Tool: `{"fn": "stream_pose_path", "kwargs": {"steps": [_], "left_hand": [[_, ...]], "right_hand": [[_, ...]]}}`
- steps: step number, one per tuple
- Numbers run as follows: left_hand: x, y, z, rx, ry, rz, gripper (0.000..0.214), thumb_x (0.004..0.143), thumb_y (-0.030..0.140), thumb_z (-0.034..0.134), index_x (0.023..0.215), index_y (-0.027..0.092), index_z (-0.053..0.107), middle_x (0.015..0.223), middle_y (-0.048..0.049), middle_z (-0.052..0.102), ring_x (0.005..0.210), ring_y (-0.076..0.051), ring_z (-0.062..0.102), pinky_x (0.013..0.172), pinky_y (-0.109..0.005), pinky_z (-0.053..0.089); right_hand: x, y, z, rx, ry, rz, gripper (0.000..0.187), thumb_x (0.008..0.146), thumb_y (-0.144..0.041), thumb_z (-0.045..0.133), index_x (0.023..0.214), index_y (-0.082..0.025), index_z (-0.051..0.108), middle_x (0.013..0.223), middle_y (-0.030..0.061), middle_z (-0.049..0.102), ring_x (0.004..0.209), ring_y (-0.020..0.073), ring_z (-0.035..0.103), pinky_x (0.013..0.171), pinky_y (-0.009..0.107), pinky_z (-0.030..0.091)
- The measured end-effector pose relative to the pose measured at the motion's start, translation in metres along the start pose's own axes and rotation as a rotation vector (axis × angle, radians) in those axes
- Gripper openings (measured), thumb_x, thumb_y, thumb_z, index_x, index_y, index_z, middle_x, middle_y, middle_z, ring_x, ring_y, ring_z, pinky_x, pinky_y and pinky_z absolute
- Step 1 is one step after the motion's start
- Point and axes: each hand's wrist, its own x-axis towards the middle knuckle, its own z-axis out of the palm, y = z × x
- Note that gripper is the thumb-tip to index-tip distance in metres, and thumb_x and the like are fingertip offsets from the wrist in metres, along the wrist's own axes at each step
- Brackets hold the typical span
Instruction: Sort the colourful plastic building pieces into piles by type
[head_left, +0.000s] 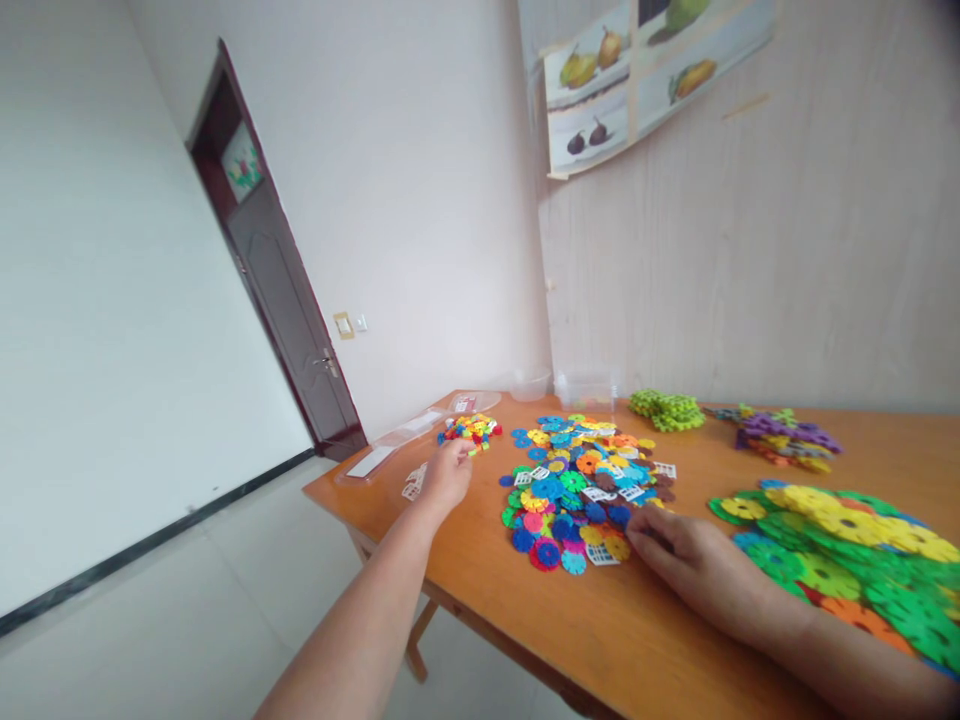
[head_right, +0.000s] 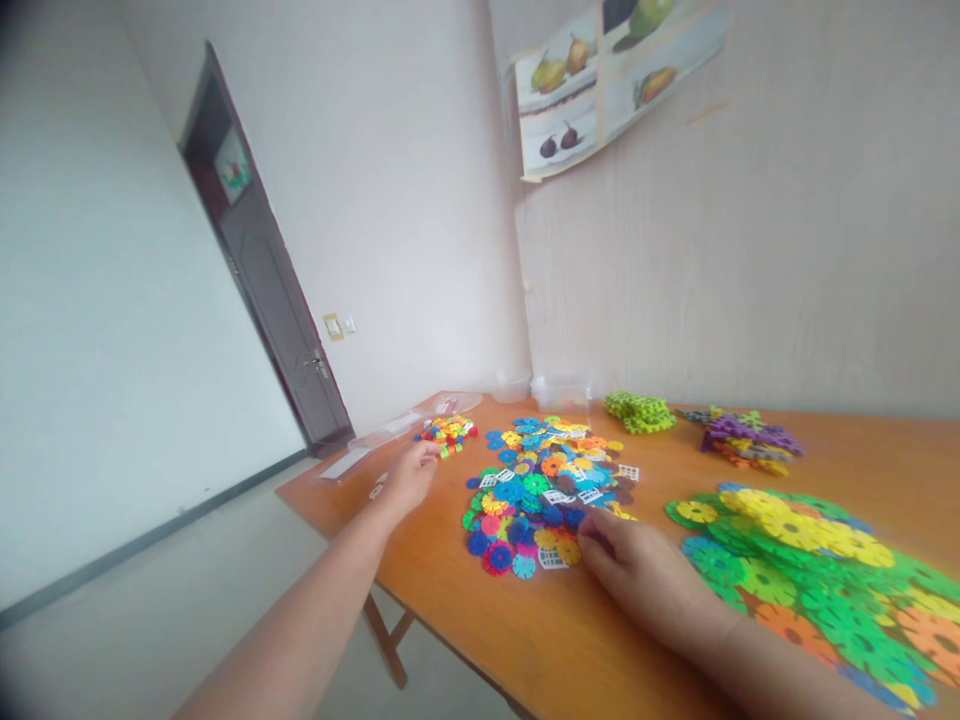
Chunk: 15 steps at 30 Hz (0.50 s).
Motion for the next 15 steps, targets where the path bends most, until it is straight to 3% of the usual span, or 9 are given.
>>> {"fn": "stream_pose_path", "kwargs": {"steps": [4,8,15], "left_hand": [[-0.008,0.03,0.026,-0.053,-0.204,0.07,0.033,0.082,0.014,0.057,0.113,0.02,0.069,0.117,-0.0069,0.072,0.11,-0.019,0.066,0.098,-0.031,0.049],[-0.019,0.047,0.044,-0.034,-0.343,0.049,0.041,0.079,0.014,0.06,0.118,0.023,0.068,0.123,-0.0038,0.07,0.113,-0.019,0.064,0.098,-0.028,0.049],[-0.027,0.048,0.049,-0.037,-0.27,-0.001,0.032,0.074,0.013,0.066,0.103,0.025,0.074,0.105,-0.0029,0.076,0.102,-0.021,0.068,0.091,-0.029,0.052]], "right_hand": [[0.0,0.002,0.001,0.001,-0.002,0.002,0.028,0.097,-0.044,0.037,0.083,-0.025,0.051,0.074,-0.0004,0.064,0.068,0.0182,0.059,0.062,0.028,0.038],[0.001,0.002,0.001,0.009,-0.001,-0.006,0.026,0.097,-0.041,0.037,0.083,-0.025,0.052,0.076,-0.0003,0.065,0.07,0.018,0.06,0.063,0.028,0.038],[0.001,0.001,0.0,0.027,0.026,-0.003,0.023,0.095,-0.037,0.04,0.084,-0.025,0.055,0.077,-0.0007,0.066,0.069,0.0173,0.059,0.064,0.028,0.038]]}}
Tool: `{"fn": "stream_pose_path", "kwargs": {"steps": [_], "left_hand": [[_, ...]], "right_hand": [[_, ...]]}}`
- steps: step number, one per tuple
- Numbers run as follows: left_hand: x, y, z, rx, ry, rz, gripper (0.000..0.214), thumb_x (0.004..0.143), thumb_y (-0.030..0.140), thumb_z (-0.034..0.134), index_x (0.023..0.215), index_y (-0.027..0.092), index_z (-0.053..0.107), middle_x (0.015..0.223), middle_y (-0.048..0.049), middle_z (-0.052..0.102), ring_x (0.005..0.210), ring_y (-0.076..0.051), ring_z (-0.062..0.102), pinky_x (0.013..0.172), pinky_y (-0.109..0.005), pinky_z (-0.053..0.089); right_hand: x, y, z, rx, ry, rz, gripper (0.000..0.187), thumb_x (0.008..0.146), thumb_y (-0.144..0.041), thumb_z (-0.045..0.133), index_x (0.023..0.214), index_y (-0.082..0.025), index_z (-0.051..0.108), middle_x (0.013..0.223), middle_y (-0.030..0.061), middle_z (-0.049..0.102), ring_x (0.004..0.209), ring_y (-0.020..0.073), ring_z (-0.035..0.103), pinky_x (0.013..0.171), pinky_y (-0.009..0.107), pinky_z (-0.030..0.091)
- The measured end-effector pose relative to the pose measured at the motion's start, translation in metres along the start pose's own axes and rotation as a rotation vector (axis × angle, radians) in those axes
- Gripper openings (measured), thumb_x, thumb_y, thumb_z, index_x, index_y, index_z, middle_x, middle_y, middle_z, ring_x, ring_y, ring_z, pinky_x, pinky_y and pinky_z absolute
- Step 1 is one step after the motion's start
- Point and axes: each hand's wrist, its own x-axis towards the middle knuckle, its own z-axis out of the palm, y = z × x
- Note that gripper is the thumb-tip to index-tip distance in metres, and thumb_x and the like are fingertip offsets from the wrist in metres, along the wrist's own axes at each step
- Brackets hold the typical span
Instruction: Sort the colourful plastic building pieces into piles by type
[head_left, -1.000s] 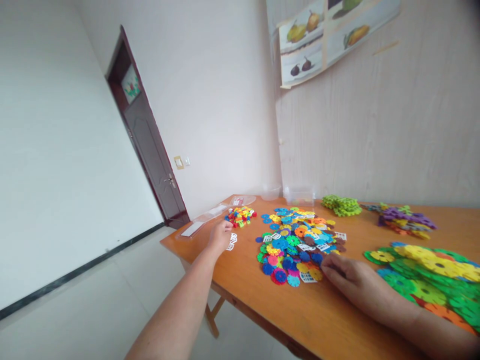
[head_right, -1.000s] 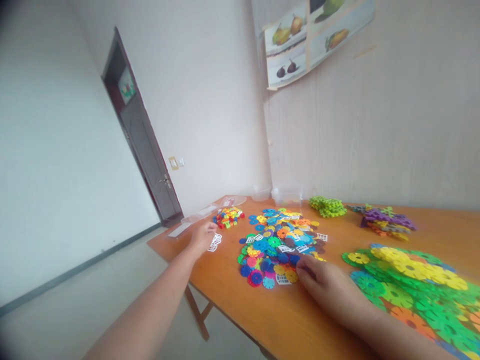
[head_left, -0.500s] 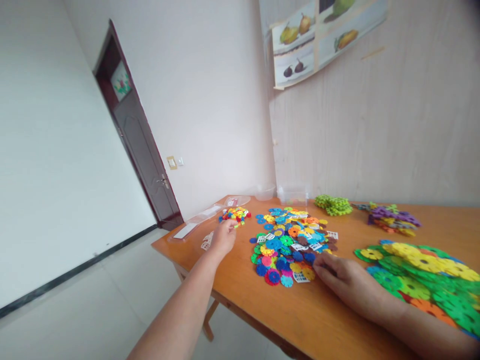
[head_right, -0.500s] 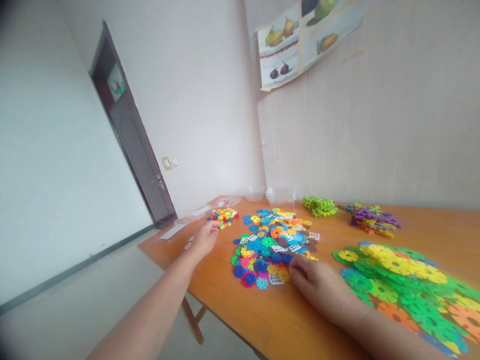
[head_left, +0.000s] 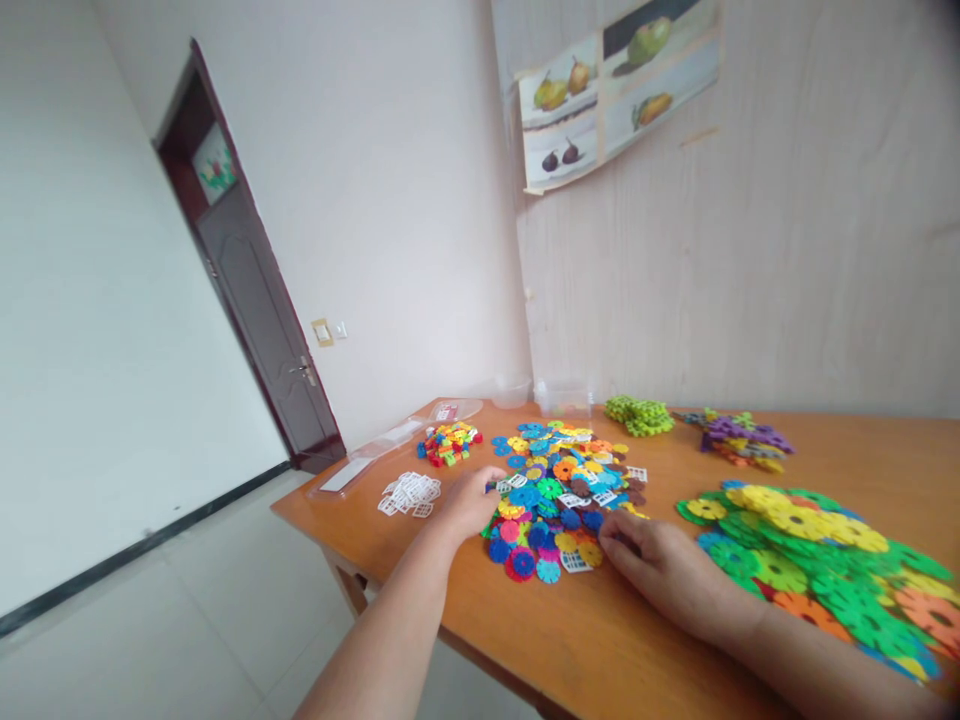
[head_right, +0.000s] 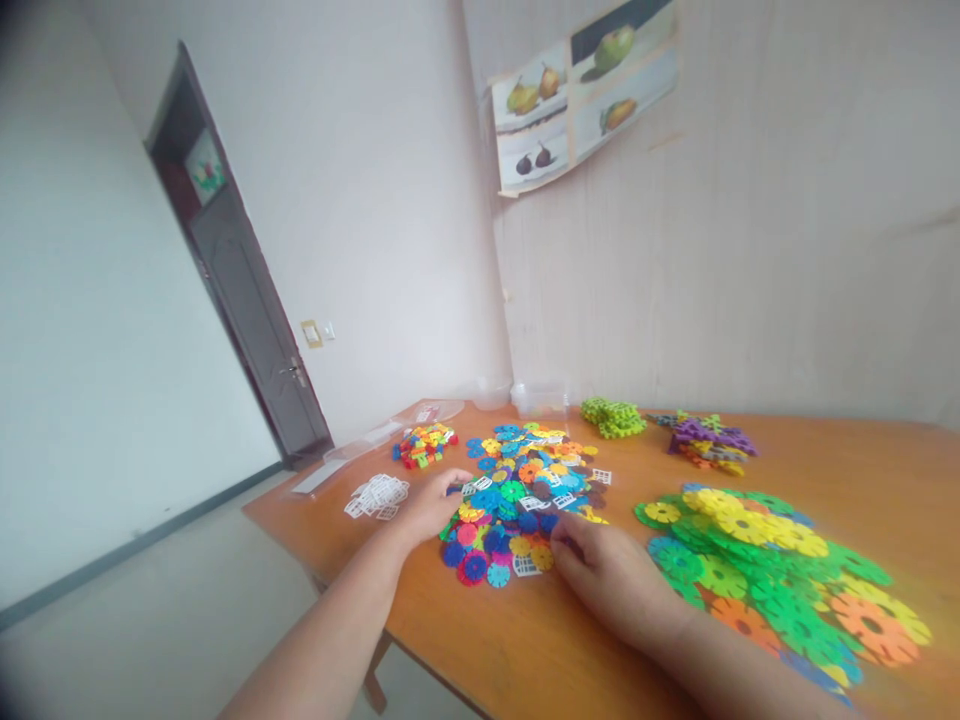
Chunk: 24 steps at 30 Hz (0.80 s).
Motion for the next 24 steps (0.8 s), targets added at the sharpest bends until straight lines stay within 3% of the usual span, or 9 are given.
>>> {"fn": "stream_pose_path", "kwargs": {"steps": [11,19,21,24], "left_hand": [[0.0,-0.004,0.003,-0.021,0.099,0.068,0.033,0.081,0.01,0.061,0.112,0.019,0.068,0.107,-0.0054,0.072,0.089,-0.014,0.066,0.083,-0.024,0.052],[0.003,-0.006,-0.001,-0.189,0.149,0.021,0.026,0.082,0.015,0.062,0.107,0.017,0.069,0.105,-0.0072,0.073,0.092,-0.015,0.068,0.082,-0.025,0.054],[0.004,-0.006,-0.006,-0.213,0.201,0.005,0.026,0.084,0.017,0.062,0.108,0.017,0.069,0.106,-0.0081,0.073,0.093,-0.017,0.068,0.082,-0.026,0.053],[0.004,-0.011,-0.016,-0.103,0.372,-0.048,0.024,0.086,0.018,0.058,0.107,0.019,0.069,0.108,-0.0074,0.073,0.097,-0.018,0.068,0.085,-0.027,0.051]], "right_hand": [[0.0,-0.002,-0.001,-0.003,0.007,0.008,0.02,0.094,-0.034,0.042,0.083,-0.024,0.056,0.078,-0.0009,0.067,0.071,0.0166,0.059,0.062,0.027,0.036],[0.0,-0.001,0.0,0.0,0.005,0.014,0.021,0.093,-0.036,0.042,0.084,-0.024,0.056,0.079,0.0005,0.067,0.072,0.0178,0.06,0.064,0.028,0.038],[0.0,0.0,0.0,-0.001,0.004,0.015,0.022,0.093,-0.037,0.042,0.083,-0.024,0.056,0.079,0.0006,0.067,0.072,0.0181,0.06,0.064,0.028,0.038],[0.001,0.002,0.0,0.005,-0.005,0.01,0.022,0.093,-0.038,0.042,0.083,-0.025,0.056,0.078,0.0006,0.067,0.071,0.0183,0.06,0.063,0.028,0.038]]}}
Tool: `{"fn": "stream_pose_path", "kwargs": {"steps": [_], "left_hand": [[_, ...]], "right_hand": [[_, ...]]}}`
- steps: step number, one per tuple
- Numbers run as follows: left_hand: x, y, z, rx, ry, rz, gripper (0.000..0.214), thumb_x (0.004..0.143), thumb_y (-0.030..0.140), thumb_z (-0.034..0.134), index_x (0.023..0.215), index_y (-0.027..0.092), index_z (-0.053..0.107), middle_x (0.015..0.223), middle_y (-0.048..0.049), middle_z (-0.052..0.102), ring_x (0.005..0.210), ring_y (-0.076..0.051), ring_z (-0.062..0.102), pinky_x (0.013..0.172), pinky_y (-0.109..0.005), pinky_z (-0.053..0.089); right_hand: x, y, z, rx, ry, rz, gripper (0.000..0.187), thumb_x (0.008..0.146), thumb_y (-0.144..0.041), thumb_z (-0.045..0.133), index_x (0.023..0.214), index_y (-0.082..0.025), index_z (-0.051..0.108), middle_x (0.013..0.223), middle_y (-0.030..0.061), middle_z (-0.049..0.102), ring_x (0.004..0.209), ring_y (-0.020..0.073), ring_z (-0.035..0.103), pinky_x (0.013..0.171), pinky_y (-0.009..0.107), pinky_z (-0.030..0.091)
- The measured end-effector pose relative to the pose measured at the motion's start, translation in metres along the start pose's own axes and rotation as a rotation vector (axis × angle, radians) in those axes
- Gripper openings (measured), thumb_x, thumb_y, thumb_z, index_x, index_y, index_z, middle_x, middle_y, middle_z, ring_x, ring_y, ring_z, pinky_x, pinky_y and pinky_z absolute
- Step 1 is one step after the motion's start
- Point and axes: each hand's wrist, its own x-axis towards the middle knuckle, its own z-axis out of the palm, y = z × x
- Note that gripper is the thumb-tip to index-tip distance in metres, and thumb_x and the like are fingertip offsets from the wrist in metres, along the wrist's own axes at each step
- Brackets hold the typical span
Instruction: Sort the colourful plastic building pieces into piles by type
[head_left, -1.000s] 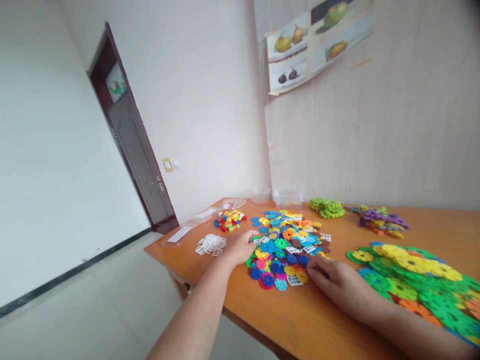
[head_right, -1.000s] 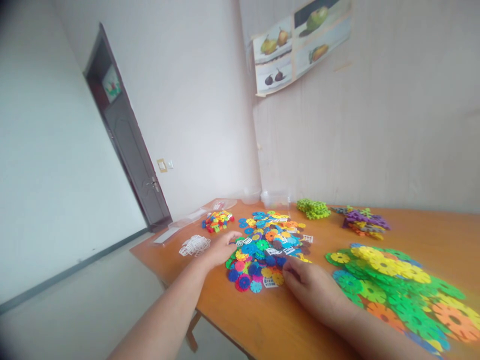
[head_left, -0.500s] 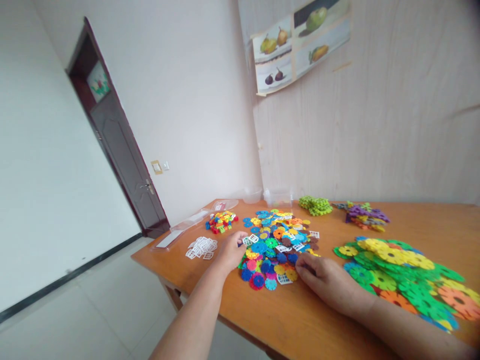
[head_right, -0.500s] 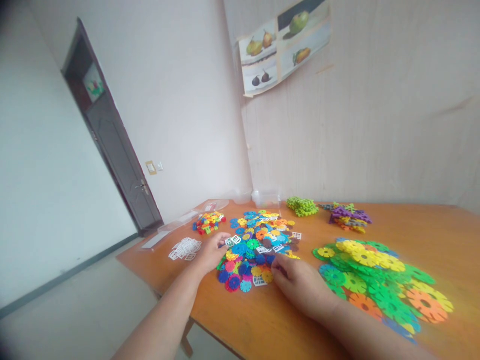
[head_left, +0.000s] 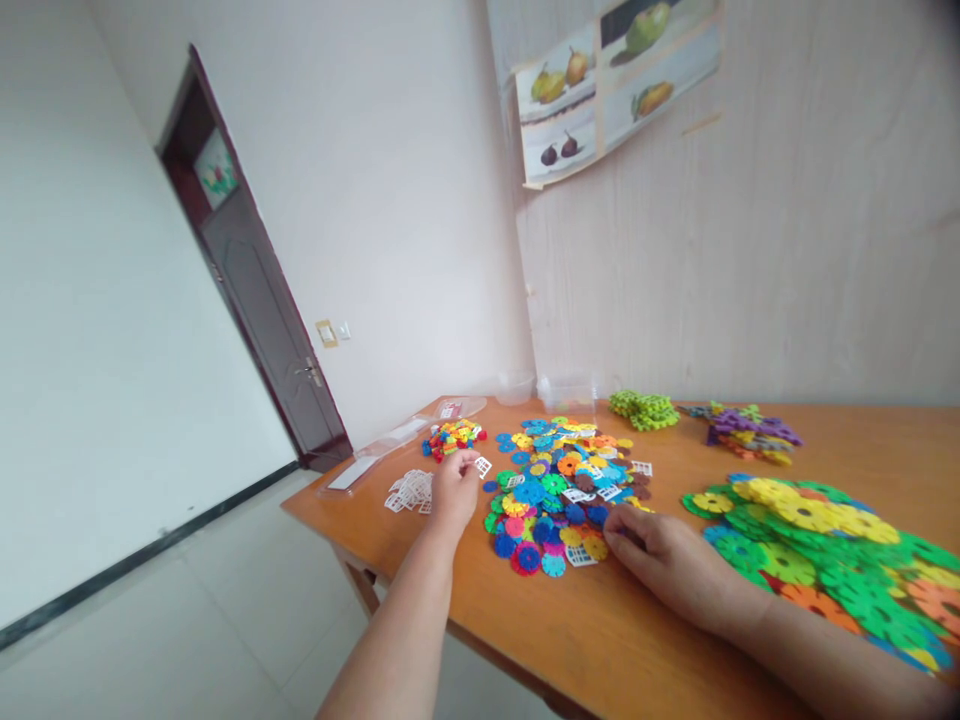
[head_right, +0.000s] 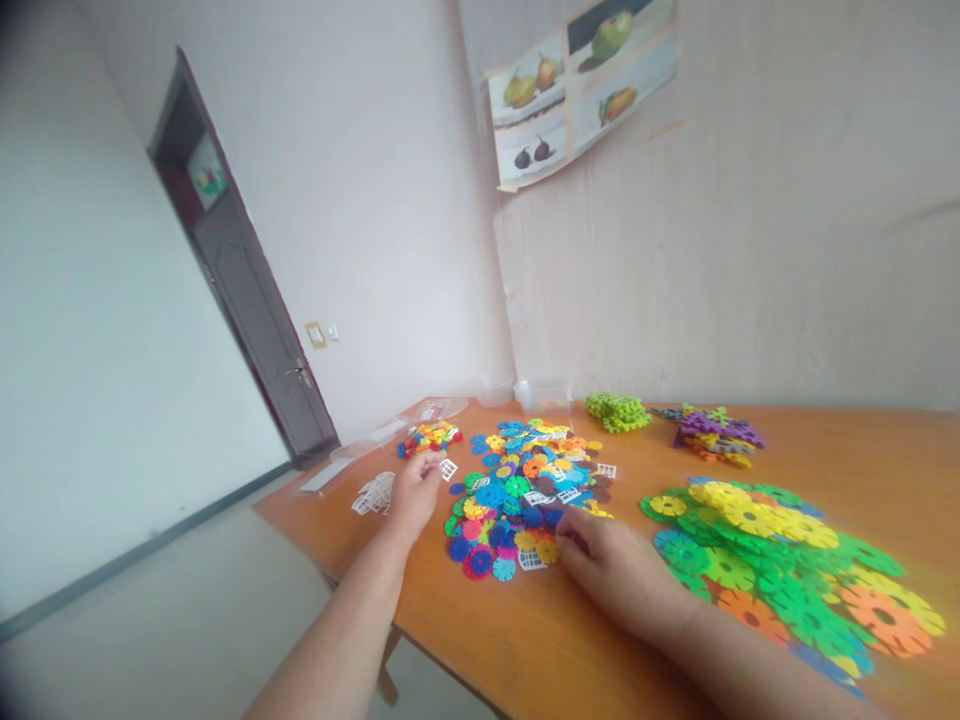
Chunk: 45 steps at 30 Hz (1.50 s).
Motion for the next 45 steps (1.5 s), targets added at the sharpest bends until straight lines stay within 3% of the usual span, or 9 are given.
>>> {"fn": "stream_pose_path", "kwargs": {"steps": [5,10,22,33,36,40,45], "left_hand": [[0.003,-0.006,-0.026,0.339,0.296,-0.129,0.022,0.088,0.027,0.056,0.103,0.025,0.071,0.106,-0.0064,0.074,0.103,-0.024,0.065,0.089,-0.033,0.046],[0.0,-0.002,-0.042,0.384,0.4,-0.303,0.024,0.088,0.033,0.053,0.098,0.025,0.074,0.101,-0.0109,0.074,0.105,-0.034,0.061,0.092,-0.05,0.038],[0.007,-0.02,-0.044,0.458,0.358,-0.407,0.02,0.08,0.03,0.058,0.092,0.025,0.072,0.098,-0.0143,0.074,0.111,-0.04,0.056,0.09,-0.057,0.039],[0.005,-0.012,-0.046,0.42,0.376,-0.502,0.029,0.083,0.028,0.056,0.108,0.026,0.071,0.12,-0.015,0.068,0.118,-0.042,0.052,0.092,-0.06,0.037],[0.004,-0.009,-0.043,0.429,0.4,-0.417,0.028,0.086,0.027,0.053,0.108,0.026,0.07,0.123,-0.0137,0.067,0.118,-0.039,0.053,0.094,-0.056,0.04],[0.001,-0.005,-0.03,0.435,0.361,-0.087,0.024,0.088,0.024,0.053,0.105,0.021,0.069,0.113,-0.0115,0.069,0.113,-0.029,0.058,0.102,-0.043,0.041],[-0.004,-0.002,-0.004,0.323,0.026,0.265,0.03,0.087,0.022,0.054,0.115,0.023,0.067,0.118,-0.0052,0.069,0.116,-0.023,0.058,0.105,-0.038,0.042]], "right_hand": [[0.001,0.002,0.0,0.002,-0.012,0.004,0.022,0.091,-0.039,0.043,0.084,-0.025,0.057,0.078,0.0007,0.068,0.072,0.0188,0.062,0.063,0.028,0.039],[0.0,0.0,-0.001,-0.009,-0.016,0.01,0.022,0.092,-0.039,0.042,0.084,-0.025,0.058,0.079,0.0009,0.068,0.072,0.019,0.061,0.063,0.028,0.038],[-0.001,-0.001,-0.001,-0.015,-0.014,0.003,0.021,0.092,-0.038,0.043,0.084,-0.025,0.058,0.078,0.0009,0.069,0.071,0.0188,0.062,0.062,0.029,0.038],[-0.001,-0.002,-0.001,-0.036,-0.021,0.009,0.02,0.093,-0.035,0.042,0.084,-0.025,0.057,0.078,0.0001,0.067,0.071,0.0183,0.061,0.062,0.028,0.037],[-0.001,-0.003,-0.002,-0.027,-0.02,0.007,0.02,0.093,-0.036,0.042,0.084,-0.025,0.057,0.077,-0.0002,0.066,0.069,0.0179,0.06,0.061,0.028,0.037],[-0.001,-0.005,-0.003,-0.024,-0.018,0.015,0.021,0.093,-0.036,0.042,0.084,-0.025,0.057,0.077,0.0003,0.067,0.07,0.0181,0.06,0.061,0.028,0.036],[-0.001,-0.006,-0.003,-0.022,-0.022,0.027,0.02,0.093,-0.035,0.043,0.084,-0.024,0.057,0.078,0.0001,0.067,0.07,0.0179,0.059,0.061,0.028,0.035]]}}
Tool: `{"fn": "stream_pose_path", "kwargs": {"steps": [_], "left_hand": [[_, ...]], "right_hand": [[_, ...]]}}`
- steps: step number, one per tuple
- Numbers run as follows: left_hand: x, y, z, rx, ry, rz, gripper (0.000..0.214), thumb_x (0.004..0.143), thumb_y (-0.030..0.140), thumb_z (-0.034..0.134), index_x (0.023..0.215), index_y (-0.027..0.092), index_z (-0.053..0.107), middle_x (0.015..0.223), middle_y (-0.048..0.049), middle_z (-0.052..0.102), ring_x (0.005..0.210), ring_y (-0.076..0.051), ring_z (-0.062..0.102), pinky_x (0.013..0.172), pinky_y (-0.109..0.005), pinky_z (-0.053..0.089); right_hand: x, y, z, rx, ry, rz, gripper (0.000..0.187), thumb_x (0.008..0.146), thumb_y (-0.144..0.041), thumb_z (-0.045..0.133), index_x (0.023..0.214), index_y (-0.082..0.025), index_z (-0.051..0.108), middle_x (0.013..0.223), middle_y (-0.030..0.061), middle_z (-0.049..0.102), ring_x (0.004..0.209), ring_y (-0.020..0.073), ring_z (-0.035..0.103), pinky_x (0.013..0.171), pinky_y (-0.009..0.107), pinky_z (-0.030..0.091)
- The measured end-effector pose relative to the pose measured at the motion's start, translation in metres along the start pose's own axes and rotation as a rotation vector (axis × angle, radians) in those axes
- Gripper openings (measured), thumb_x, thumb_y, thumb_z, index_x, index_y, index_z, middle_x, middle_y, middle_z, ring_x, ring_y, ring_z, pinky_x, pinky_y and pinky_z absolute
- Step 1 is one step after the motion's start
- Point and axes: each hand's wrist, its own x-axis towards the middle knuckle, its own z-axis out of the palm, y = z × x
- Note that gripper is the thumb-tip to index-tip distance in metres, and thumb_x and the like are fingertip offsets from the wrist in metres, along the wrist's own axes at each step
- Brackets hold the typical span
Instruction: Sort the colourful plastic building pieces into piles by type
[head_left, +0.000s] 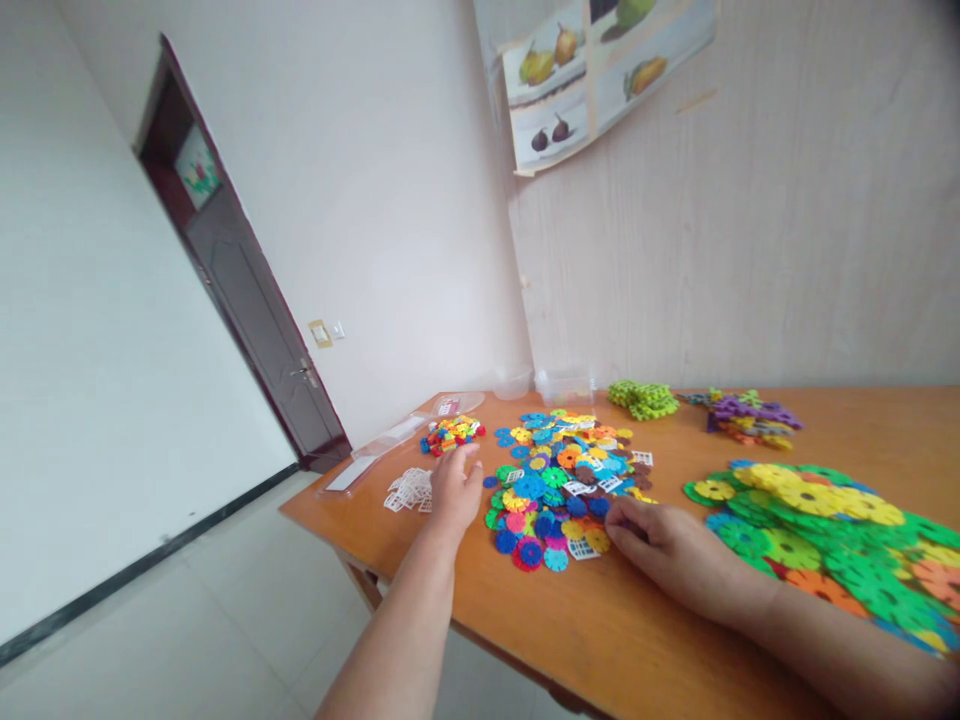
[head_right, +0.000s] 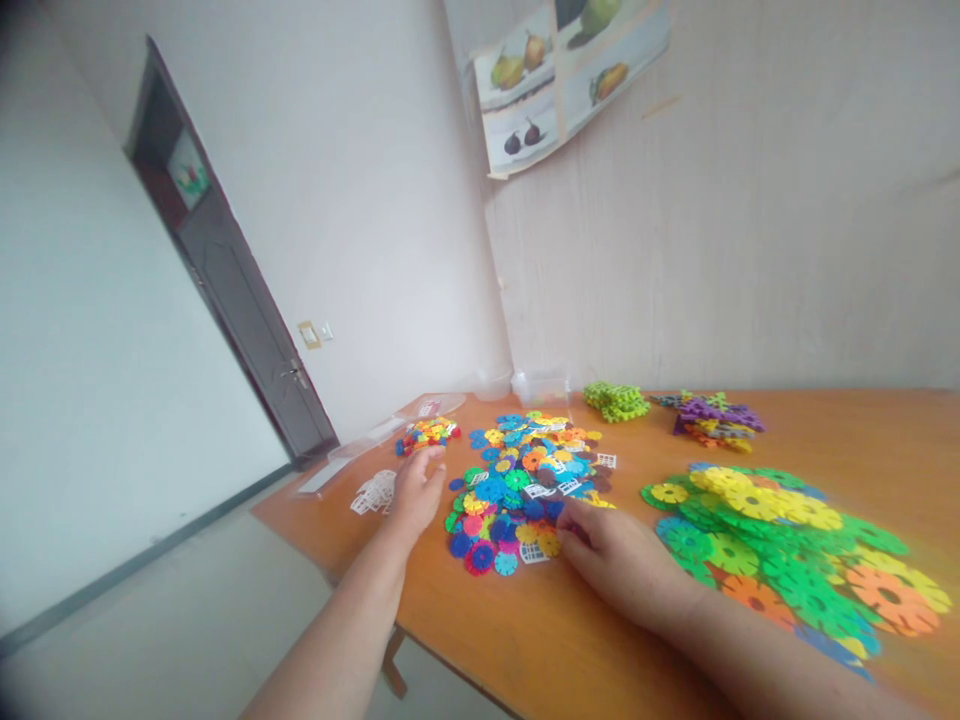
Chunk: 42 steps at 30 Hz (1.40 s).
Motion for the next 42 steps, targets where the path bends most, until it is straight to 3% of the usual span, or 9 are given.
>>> {"fn": "stream_pose_path", "kwargs": {"steps": [4,10,14,26,32,37,42], "left_hand": [[-0.003,0.007,0.008,0.003,-0.242,0.132,0.04,0.085,0.021,0.056,0.122,0.027,0.067,0.132,-0.0031,0.063,0.127,-0.022,0.051,0.114,-0.038,0.035],[0.001,0.016,0.006,0.114,-0.475,0.026,0.041,0.087,0.031,0.056,0.126,0.034,0.067,0.148,-0.0004,0.051,0.142,-0.027,0.036,0.12,-0.047,0.024],[0.003,0.021,0.006,0.132,-0.525,-0.01,0.038,0.087,0.034,0.056,0.123,0.036,0.069,0.148,0.0003,0.051,0.144,-0.029,0.033,0.12,-0.05,0.022],[0.003,0.009,0.012,0.004,-0.399,0.051,0.025,0.086,0.039,0.061,0.102,0.028,0.077,0.137,-0.0057,0.06,0.134,-0.026,0.047,0.117,-0.045,0.029],[0.003,-0.004,0.024,-0.079,-0.24,0.1,0.024,0.09,0.03,0.055,0.098,0.024,0.077,0.119,-0.0057,0.069,0.12,-0.021,0.059,0.109,-0.037,0.041],[0.007,-0.007,0.02,-0.072,-0.066,0.031,0.023,0.091,0.026,0.053,0.092,0.021,0.075,0.104,-0.0054,0.074,0.104,-0.019,0.065,0.097,-0.033,0.047],[0.01,-0.01,-0.002,0.089,0.149,-0.173,0.024,0.089,0.031,0.054,0.092,0.021,0.076,0.098,-0.0069,0.075,0.099,-0.023,0.065,0.092,-0.034,0.046]], "right_hand": [[0.0,0.001,0.0,0.002,0.006,-0.005,0.019,0.093,-0.035,0.043,0.085,-0.025,0.057,0.078,-0.0004,0.067,0.07,0.0178,0.059,0.061,0.028,0.036],[0.001,0.003,0.001,0.006,0.003,-0.008,0.02,0.093,-0.036,0.043,0.083,-0.025,0.056,0.078,-0.0004,0.066,0.07,0.0174,0.058,0.062,0.027,0.036],[0.001,0.004,0.002,0.0,0.008,-0.009,0.02,0.094,-0.036,0.043,0.083,-0.025,0.055,0.078,-0.0004,0.066,0.07,0.0171,0.058,0.061,0.027,0.036],[0.001,0.005,0.002,-0.004,0.006,-0.009,0.019,0.093,-0.035,0.043,0.084,-0.025,0.056,0.077,-0.001,0.066,0.069,0.0173,0.059,0.061,0.027,0.035],[0.002,0.004,0.001,-0.011,-0.001,-0.014,0.021,0.094,-0.036,0.042,0.083,-0.025,0.055,0.076,-0.0012,0.065,0.069,0.0174,0.058,0.061,0.028,0.036],[0.002,0.006,0.002,-0.004,-0.018,-0.013,0.021,0.094,-0.038,0.041,0.083,-0.025,0.055,0.075,-0.0011,0.064,0.069,0.0175,0.058,0.062,0.028,0.038],[0.001,0.006,0.002,-0.008,-0.026,-0.008,0.022,0.095,-0.039,0.04,0.083,-0.025,0.054,0.074,-0.0007,0.063,0.068,0.0178,0.057,0.061,0.028,0.038]]}}
